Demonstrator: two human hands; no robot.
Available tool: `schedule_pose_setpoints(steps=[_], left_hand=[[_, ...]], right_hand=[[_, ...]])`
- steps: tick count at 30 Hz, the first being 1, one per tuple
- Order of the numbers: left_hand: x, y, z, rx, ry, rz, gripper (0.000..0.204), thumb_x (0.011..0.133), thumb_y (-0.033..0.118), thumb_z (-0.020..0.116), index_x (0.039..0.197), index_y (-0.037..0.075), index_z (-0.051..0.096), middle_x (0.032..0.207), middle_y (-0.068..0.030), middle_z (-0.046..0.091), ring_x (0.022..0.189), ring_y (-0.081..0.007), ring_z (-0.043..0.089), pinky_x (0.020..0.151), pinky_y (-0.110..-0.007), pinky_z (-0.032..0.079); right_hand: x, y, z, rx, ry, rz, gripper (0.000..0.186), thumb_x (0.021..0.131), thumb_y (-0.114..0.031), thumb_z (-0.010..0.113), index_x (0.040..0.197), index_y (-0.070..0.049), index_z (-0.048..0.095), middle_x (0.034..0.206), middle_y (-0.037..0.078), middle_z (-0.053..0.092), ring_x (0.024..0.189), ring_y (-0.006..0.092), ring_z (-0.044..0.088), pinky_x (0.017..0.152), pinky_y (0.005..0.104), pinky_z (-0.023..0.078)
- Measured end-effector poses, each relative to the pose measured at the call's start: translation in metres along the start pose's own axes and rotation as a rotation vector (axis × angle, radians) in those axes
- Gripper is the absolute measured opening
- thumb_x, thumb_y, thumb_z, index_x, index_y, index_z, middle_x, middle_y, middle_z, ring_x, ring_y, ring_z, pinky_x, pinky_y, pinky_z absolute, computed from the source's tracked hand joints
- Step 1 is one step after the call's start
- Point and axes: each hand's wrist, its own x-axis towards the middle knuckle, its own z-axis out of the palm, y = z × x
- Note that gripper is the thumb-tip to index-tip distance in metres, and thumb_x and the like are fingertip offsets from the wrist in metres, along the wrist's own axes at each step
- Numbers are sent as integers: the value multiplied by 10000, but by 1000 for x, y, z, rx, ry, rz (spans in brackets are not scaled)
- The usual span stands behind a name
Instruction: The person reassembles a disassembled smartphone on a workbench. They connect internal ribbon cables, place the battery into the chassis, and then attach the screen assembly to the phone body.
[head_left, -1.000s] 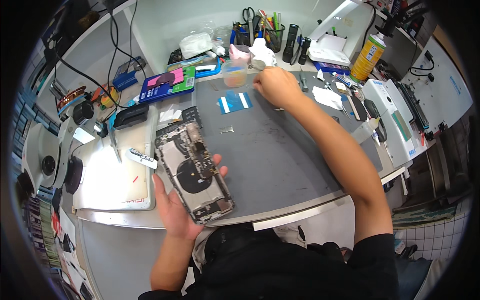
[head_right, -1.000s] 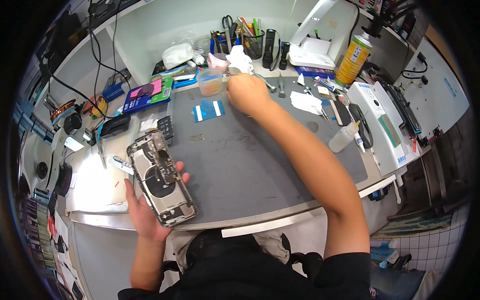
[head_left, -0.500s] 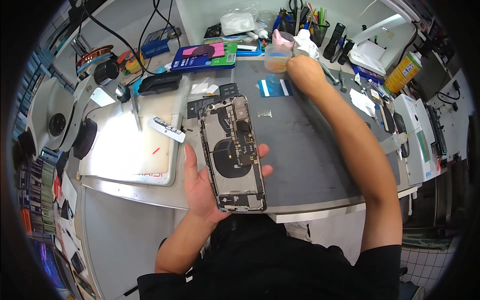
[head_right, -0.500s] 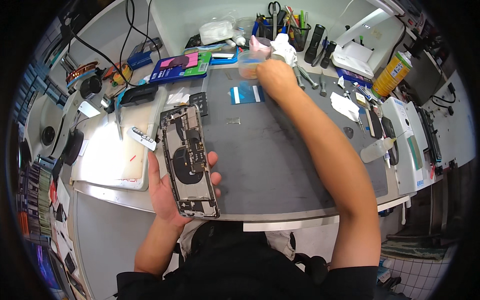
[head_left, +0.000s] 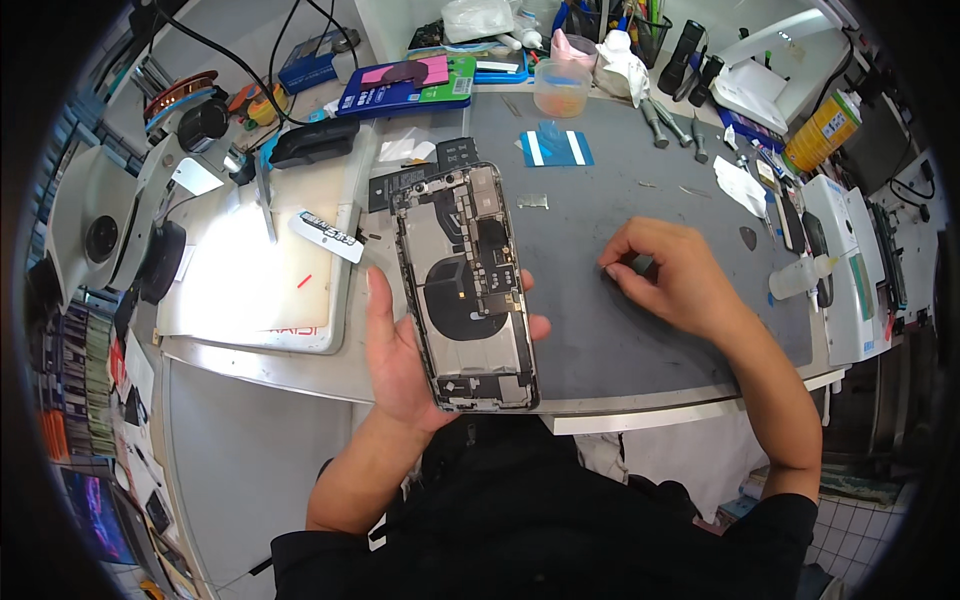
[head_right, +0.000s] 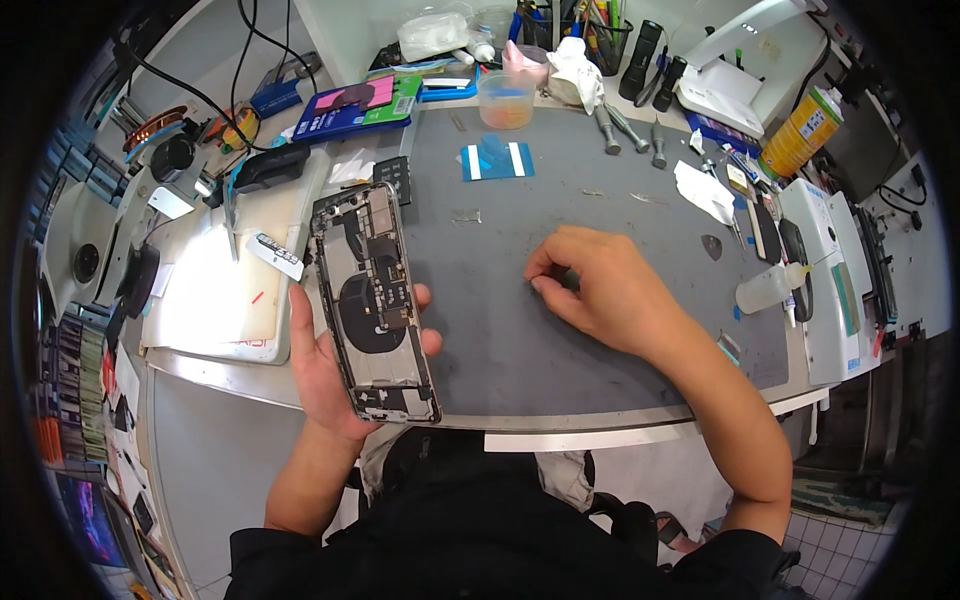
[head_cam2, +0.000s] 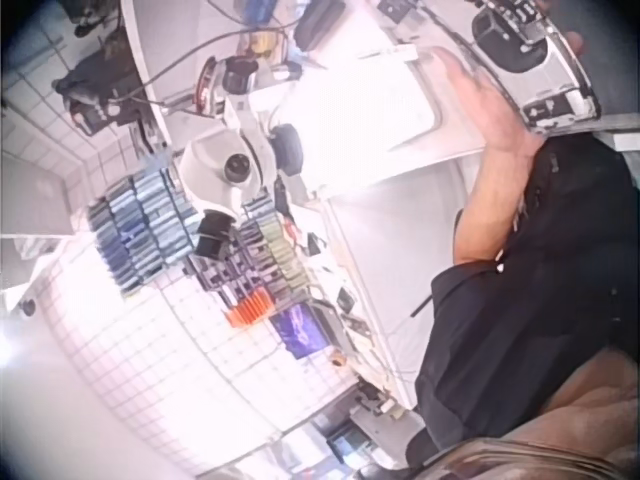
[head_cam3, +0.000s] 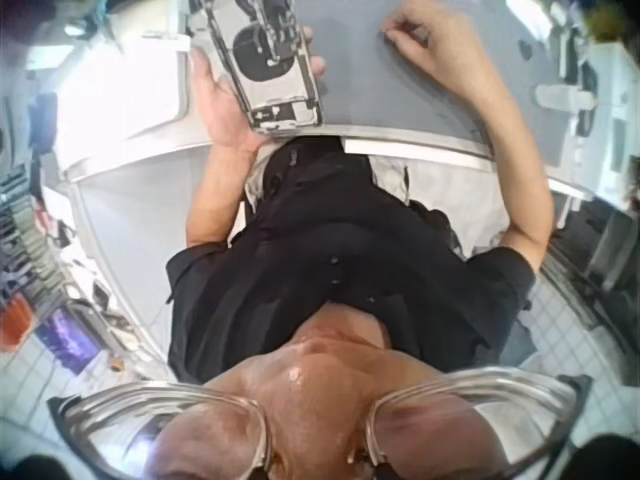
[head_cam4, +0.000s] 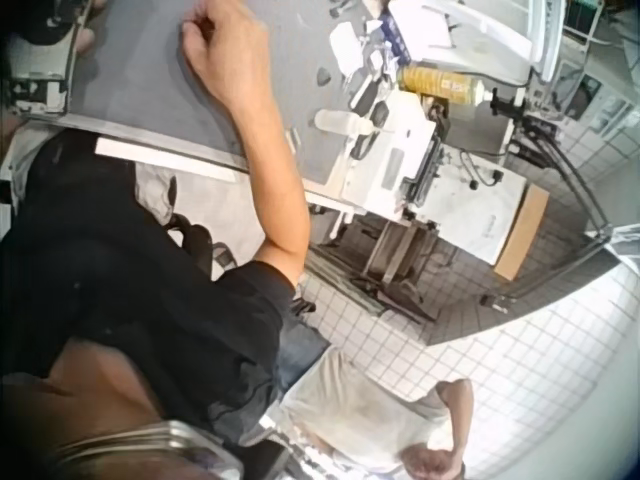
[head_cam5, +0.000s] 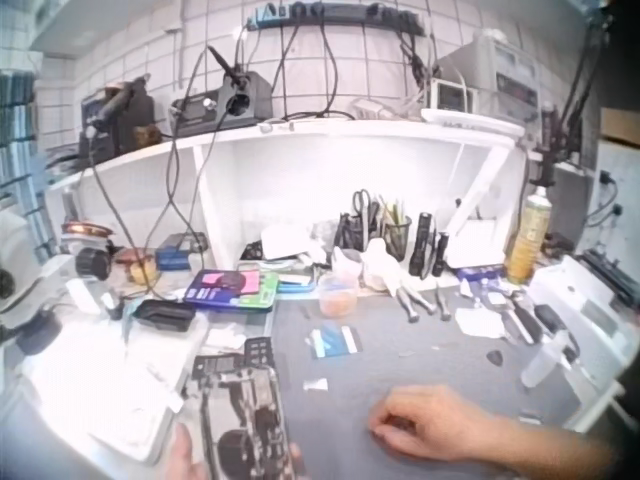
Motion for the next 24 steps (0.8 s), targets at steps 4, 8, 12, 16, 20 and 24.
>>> schedule_pose_setpoints(steps=[4, 8, 12, 16, 20, 24], left_hand=[[2, -3, 1, 98, 25, 8, 955, 1005, 765, 168, 1592, 20, 284, 1472, -265, 506, 1236, -479, 611, 1016, -560, 546], [7, -5, 4, 133, 90, 21, 917, 1022, 733, 186, 1587, 17, 292, 1465, -269, 508, 1219, -482, 620, 977, -564, 568], [10, -11, 9, 131, 191, 44, 875, 1036, 700, 216, 1575, 17, 311, 1447, -284, 513, 1161, -488, 654, 867, -593, 629], [8, -5, 2, 96, 82, 2, 956, 1004, 766, 193, 1550, 1, 366, 1409, -228, 582, 1223, -501, 614, 1031, -558, 535], [8, -4, 1, 81, 97, -16, 954, 1001, 770, 212, 1536, 1, 393, 1382, -216, 607, 1215, -509, 616, 1002, -583, 551], [7, -3, -2, 60, 93, -15, 943, 1003, 766, 213, 1550, 13, 370, 1403, -226, 585, 1205, -515, 620, 927, -596, 594]], right_hand=[[-12, 6, 5, -229, 73, -120, 131, 834, -18, 726, 931, -77, 663, 893, 66, 640, 802, 272, 681, 616, 329, 524], [-18, -2, 3, -494, 21, -211, 95, 864, -69, 721, 929, -72, 652, 854, 80, 604, 766, 300, 655, 616, 371, 525], [-21, -2, 4, -524, 11, -181, 89, 929, -108, 697, 947, -61, 624, 830, 62, 608, 702, 275, 655, 586, 378, 517], [-16, -19, 1, -161, 121, -26, 98, 979, -123, 668, 993, -63, 591, 824, 59, 662, 668, 269, 675, 569, 354, 511], [-6, -36, 3, -124, 107, -121, 109, 982, -104, 654, 1049, -67, 575, 836, 84, 686, 700, 297, 687, 579, 354, 512], [1, -41, 5, -204, 82, -239, 175, 942, -81, 667, 1089, -81, 573, 885, 82, 670, 734, 307, 679, 579, 378, 515]])
